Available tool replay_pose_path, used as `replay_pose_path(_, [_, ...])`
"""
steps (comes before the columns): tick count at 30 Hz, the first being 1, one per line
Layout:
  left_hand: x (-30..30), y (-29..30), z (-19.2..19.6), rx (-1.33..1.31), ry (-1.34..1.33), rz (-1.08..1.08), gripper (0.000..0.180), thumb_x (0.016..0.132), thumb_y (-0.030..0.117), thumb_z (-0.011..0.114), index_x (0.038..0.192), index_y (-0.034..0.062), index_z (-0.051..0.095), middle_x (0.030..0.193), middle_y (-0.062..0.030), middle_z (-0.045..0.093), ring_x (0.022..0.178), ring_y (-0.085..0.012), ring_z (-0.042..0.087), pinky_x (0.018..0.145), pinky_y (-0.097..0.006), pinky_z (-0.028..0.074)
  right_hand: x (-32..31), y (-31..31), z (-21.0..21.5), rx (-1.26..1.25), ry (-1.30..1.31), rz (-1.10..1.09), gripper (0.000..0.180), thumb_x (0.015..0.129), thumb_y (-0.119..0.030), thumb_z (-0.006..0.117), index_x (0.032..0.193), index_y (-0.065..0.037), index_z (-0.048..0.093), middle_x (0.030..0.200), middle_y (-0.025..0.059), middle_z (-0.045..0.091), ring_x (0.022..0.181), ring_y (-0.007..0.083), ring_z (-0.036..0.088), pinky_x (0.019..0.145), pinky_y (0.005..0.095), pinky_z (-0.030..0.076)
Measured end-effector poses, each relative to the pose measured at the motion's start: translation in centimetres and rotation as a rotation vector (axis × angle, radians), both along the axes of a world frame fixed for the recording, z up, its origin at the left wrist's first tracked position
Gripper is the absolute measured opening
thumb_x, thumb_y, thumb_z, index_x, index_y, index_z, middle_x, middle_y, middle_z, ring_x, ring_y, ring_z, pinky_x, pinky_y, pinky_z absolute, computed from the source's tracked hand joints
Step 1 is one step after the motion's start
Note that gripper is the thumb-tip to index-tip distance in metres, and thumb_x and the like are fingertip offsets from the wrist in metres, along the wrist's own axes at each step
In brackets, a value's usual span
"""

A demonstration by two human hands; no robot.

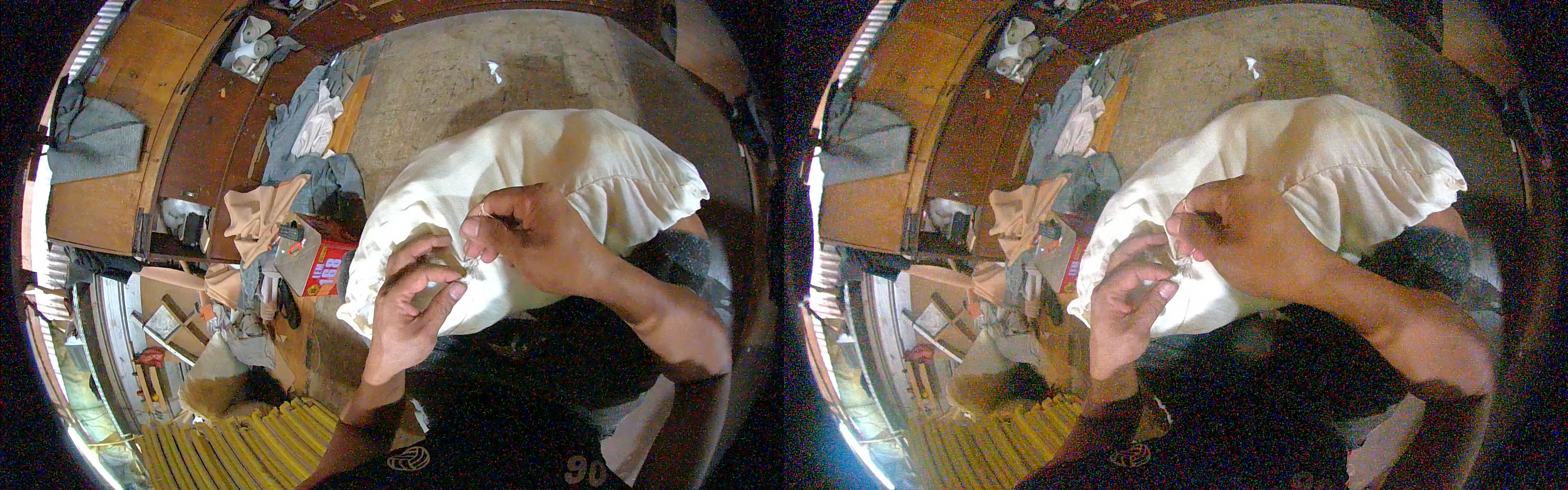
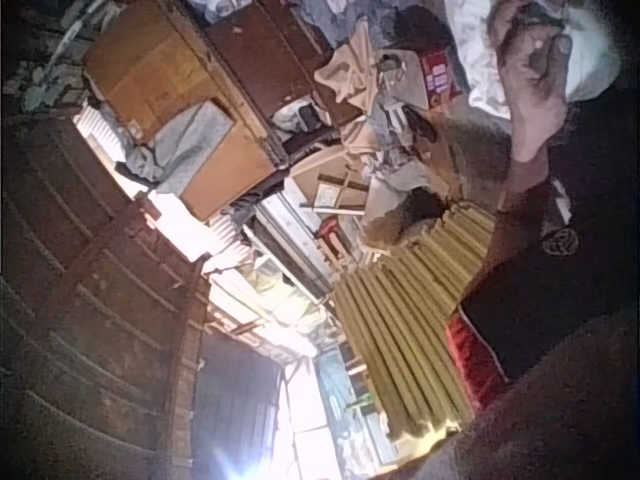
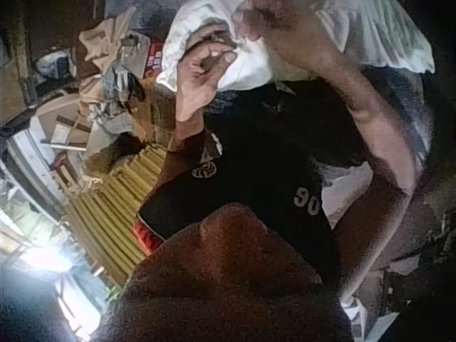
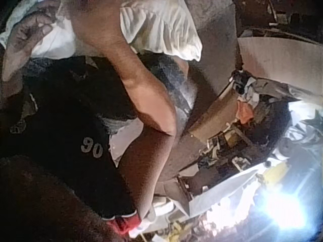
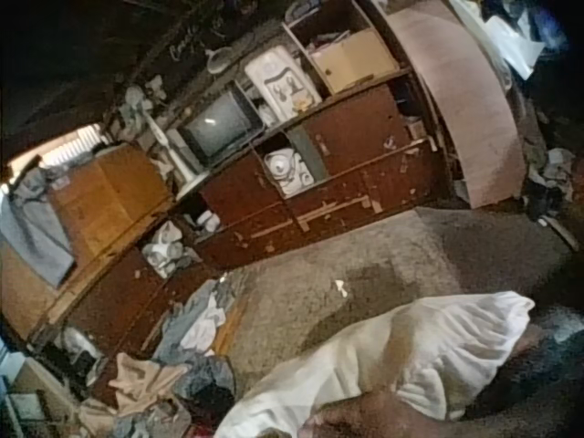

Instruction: The person hand-sews a white pillow using a needle and thread. They repeatedly insert the needle through the fabric and pull the thread to close a seam, working continuously on the same area.

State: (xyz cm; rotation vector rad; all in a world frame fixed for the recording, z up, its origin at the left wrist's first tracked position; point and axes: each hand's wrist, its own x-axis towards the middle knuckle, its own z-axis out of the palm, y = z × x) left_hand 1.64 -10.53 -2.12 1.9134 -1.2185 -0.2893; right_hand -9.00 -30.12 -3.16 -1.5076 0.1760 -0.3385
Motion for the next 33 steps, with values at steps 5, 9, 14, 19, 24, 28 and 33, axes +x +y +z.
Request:
replay_pose_path(5, [0.2, 0.0, -0.1, -0.002, 0.019, 0.007, 0.012, 0.086, 0.005, 0.078, 0.096, 0.0049, 0.073, 0.131, -0.0117, 0.063, 0.13, -0.0319, 0.055, 0.109, -0.043, 0.043, 0.0, 0.0, 0.4, -0.023, -0.011, -0.008, 0.025, 0.1, -0.013, 0.059, 0.087, 0.004, 0.07, 0.077, 0.0097, 0.07, 0.07, 0.0149, 0.065, 0.067, 0.031, 0.053])
replay_pose_path(9, [0.5, -0.1, -0.5, -0.014, 0.04, -0.009, 0.011, 0.087, 0.006, 0.078, 0.096, 0.0043, 0.072, 0.131, -0.0127, 0.064, 0.129, -0.0321, 0.056, 0.109, -0.043, 0.042, 0.0, 0.1, 0.4, 0.028, 0.007, -0.049, 0.025, 0.1, -0.013, 0.061, 0.084, 0.004, 0.07, 0.075, 0.0091, 0.069, 0.069, 0.0156, 0.065, 0.067, 0.0317, 0.053])
replay_pose_path(14, [0.6, 0.1, -0.7, -0.027, 0.07, -0.001, 0.01, 0.089, 0.007, 0.077, 0.097, 0.0043, 0.072, 0.13, -0.0143, 0.064, 0.128, -0.0311, 0.057, 0.109, -0.042, 0.042, 0.1, -0.1, -0.3, -0.053, -0.058, 0.031, 0.025, 0.102, -0.017, 0.064, 0.088, 0.003, 0.07, 0.076, 0.0058, 0.069, 0.069, 0.0099, 0.063, 0.063, 0.0271, 0.051])
replay_pose_path(19, [0.7, 0.2, -1.1, -0.031, 0.139, 0.016, 0.01, 0.09, 0.008, 0.076, 0.099, 0.0045, 0.072, 0.129, -0.0148, 0.065, 0.128, -0.0298, 0.057, 0.109, -0.041, 0.042, -0.1, -0.4, 0.1, -0.118, 0.001, 0.033, 0.028, 0.102, -0.022, 0.063, 0.087, 0.0, 0.071, 0.073, 0.0043, 0.069, 0.062, 0.0089, 0.06, 0.056, 0.0264, 0.047])
replay_pose_path(24, [0.5, 0.0, -1.0, -0.032, 0.165, 0.017, 0.009, 0.09, 0.007, 0.076, 0.098, 0.0049, 0.072, 0.128, -0.0134, 0.066, 0.127, -0.0284, 0.056, 0.109, -0.04, 0.042, 0.2, -0.3, -0.6, -0.071, 0.026, 0.05, 0.029, 0.103, -0.024, 0.063, 0.087, 0.0, 0.071, 0.072, 0.004, 0.069, 0.062, 0.009, 0.063, 0.054, 0.0262, 0.047])
replay_pose_path(28, [0.4, -0.2, -1.5, -0.071, 0.147, 0.0, 0.009, 0.09, 0.006, 0.075, 0.098, 0.0045, 0.071, 0.127, -0.0122, 0.067, 0.127, -0.0282, 0.056, 0.108, -0.04, 0.042, 0.1, -0.5, -0.2, 0.001, 0.109, 0.088, 0.029, 0.103, -0.025, 0.064, 0.089, 0.0, 0.07, 0.075, 0.0045, 0.071, 0.065, 0.0098, 0.065, 0.054, 0.0263, 0.049])
replay_pose_path(33, [0.0, -0.4, -1.6, -0.08, 0.062, 0.031, 0.008, 0.091, 0.005, 0.073, 0.098, 0.004, 0.069, 0.126, -0.013, 0.067, 0.126, -0.0289, 0.057, 0.107, -0.04, 0.042, 0.2, -0.9, -0.5, 0.015, 0.111, 0.18, 0.028, 0.103, -0.025, 0.064, 0.092, 0.0, 0.07, 0.079, 0.006, 0.072, 0.067, 0.0105, 0.066, 0.055, 0.0262, 0.051])
